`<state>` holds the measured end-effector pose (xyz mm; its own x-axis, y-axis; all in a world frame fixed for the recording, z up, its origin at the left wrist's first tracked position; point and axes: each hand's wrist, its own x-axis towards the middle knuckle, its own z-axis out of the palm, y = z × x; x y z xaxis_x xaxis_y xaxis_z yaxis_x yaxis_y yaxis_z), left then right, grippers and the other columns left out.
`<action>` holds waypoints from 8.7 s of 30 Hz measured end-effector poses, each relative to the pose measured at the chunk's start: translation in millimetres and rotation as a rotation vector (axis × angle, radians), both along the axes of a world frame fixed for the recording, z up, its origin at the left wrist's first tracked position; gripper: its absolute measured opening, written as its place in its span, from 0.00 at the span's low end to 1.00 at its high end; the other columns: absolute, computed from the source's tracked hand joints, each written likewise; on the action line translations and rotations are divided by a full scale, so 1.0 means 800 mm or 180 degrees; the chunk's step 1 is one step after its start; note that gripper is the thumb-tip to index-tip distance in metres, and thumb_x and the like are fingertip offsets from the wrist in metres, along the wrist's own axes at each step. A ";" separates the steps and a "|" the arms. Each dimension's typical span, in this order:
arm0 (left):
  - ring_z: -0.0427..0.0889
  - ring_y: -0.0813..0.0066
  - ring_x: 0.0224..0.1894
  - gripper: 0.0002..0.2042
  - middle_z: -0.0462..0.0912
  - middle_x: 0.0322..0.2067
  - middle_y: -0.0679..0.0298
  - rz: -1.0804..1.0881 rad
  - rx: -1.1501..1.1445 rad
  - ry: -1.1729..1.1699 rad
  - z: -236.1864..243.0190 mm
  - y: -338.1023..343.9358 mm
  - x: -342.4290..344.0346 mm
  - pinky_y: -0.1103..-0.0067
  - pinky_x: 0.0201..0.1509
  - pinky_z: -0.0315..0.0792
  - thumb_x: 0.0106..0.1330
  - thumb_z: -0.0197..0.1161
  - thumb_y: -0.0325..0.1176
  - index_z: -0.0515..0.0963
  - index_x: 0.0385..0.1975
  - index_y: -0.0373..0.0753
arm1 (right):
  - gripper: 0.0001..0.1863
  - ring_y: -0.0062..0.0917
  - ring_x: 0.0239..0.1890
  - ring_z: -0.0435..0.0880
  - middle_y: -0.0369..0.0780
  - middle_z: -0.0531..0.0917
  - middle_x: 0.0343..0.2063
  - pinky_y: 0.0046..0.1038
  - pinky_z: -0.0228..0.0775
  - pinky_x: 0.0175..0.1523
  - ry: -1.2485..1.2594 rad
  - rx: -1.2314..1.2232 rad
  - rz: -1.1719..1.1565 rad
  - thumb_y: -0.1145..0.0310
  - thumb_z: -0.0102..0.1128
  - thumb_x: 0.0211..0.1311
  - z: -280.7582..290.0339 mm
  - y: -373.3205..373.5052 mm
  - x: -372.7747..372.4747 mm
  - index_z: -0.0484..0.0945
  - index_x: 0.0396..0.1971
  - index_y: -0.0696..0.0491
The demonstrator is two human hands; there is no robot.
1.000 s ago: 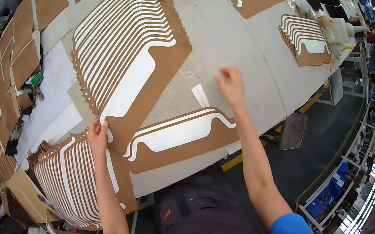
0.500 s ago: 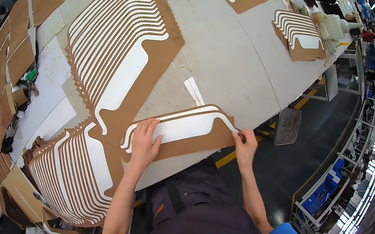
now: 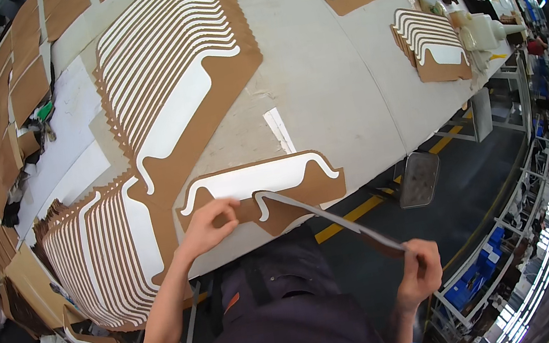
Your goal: Applying glue to the edges of a stack of leather components and then peeling them apart individually.
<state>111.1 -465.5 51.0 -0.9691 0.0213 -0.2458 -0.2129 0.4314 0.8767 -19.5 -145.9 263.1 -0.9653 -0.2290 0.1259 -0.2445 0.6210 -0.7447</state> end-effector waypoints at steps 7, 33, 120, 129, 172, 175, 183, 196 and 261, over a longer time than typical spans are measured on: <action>0.57 0.57 0.73 0.35 0.61 0.69 0.50 0.0558 0.0375 -0.0150 0.041 0.023 -0.032 0.65 0.72 0.58 0.54 0.70 0.29 0.63 0.65 0.38 | 0.09 0.28 0.27 0.83 0.42 0.83 0.26 0.24 0.73 0.32 -0.0979 -0.0166 0.0867 0.84 0.65 0.50 -0.008 -0.025 -0.012 0.81 0.32 0.58; 0.69 0.89 0.25 0.12 0.77 0.24 0.74 0.1800 0.0753 -0.1321 -0.030 -0.043 0.037 0.86 0.26 0.61 0.64 0.69 0.35 0.83 0.38 0.31 | 0.06 0.31 0.31 0.77 0.41 0.77 0.29 0.31 0.70 0.38 -0.0622 0.0031 -0.0913 0.74 0.65 0.60 -0.320 0.005 -0.027 0.79 0.32 0.61; 0.79 0.85 0.36 0.12 0.84 0.35 0.67 0.3311 0.1051 -0.0843 -0.046 -0.151 -0.014 0.84 0.40 0.73 0.65 0.67 0.30 0.79 0.44 0.31 | 0.14 0.35 0.42 0.84 0.47 0.84 0.39 0.32 0.74 0.48 -0.1263 -0.0185 0.0870 0.70 0.68 0.57 -0.358 -0.331 -0.286 0.81 0.41 0.61; 0.76 0.85 0.33 0.10 0.83 0.31 0.67 0.3589 0.0631 -0.0508 -0.060 -0.145 -0.017 0.84 0.36 0.70 0.64 0.67 0.31 0.80 0.41 0.32 | 0.15 0.36 0.43 0.84 0.46 0.84 0.40 0.33 0.74 0.49 -0.1108 -0.0168 0.0849 0.69 0.68 0.57 -0.364 -0.332 -0.285 0.81 0.41 0.60; 0.86 0.72 0.40 0.17 0.84 0.43 0.59 0.6830 0.2548 0.0513 0.028 0.122 0.346 0.78 0.39 0.82 0.65 0.66 0.28 0.76 0.51 0.28 | 0.24 0.30 0.42 0.85 0.43 0.85 0.40 0.30 0.77 0.44 -0.4263 0.0950 0.3150 0.51 0.58 0.70 -0.295 -0.280 0.241 0.79 0.49 0.59; 0.83 0.78 0.39 0.13 0.84 0.41 0.62 0.6731 0.1796 0.0478 0.079 0.122 0.335 0.81 0.40 0.77 0.65 0.65 0.27 0.79 0.46 0.26 | 0.29 0.32 0.48 0.83 0.45 0.82 0.48 0.29 0.76 0.48 -0.5675 0.0265 0.2359 0.50 0.59 0.69 -0.263 -0.311 0.269 0.73 0.56 0.60; 0.77 0.85 0.34 0.09 0.84 0.30 0.65 0.6186 -0.0312 0.0287 0.217 0.153 0.344 0.81 0.39 0.71 0.66 0.64 0.26 0.80 0.34 0.22 | 0.22 0.35 0.54 0.81 0.46 0.80 0.52 0.38 0.76 0.60 -0.6712 -0.2454 0.0820 0.71 0.63 0.64 -0.289 -0.371 0.294 0.72 0.57 0.61; 0.81 0.77 0.43 0.16 0.85 0.39 0.62 0.4827 0.1599 -0.0234 0.154 0.171 0.345 0.78 0.49 0.73 0.61 0.68 0.31 0.81 0.45 0.27 | 0.24 0.33 0.60 0.76 0.41 0.78 0.57 0.36 0.67 0.67 -0.4782 -0.3876 0.0281 0.77 0.60 0.64 -0.219 -0.125 0.059 0.71 0.60 0.56; 0.81 0.79 0.43 0.08 0.83 0.41 0.63 0.0732 0.1306 -0.2038 0.025 0.018 0.129 0.81 0.44 0.73 0.64 0.68 0.33 0.80 0.39 0.39 | 0.06 0.16 0.32 0.77 0.36 0.81 0.27 0.22 0.70 0.38 -0.1638 -0.0666 0.0990 0.75 0.62 0.62 -0.137 -0.131 -0.103 0.79 0.36 0.62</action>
<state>214.5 -450.8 71.3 -0.6332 0.0472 -0.7726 -0.7738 -0.0156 0.6333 -102.3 -250.8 153.3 -0.8064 -0.5292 -0.2638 0.0313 0.4072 -0.9128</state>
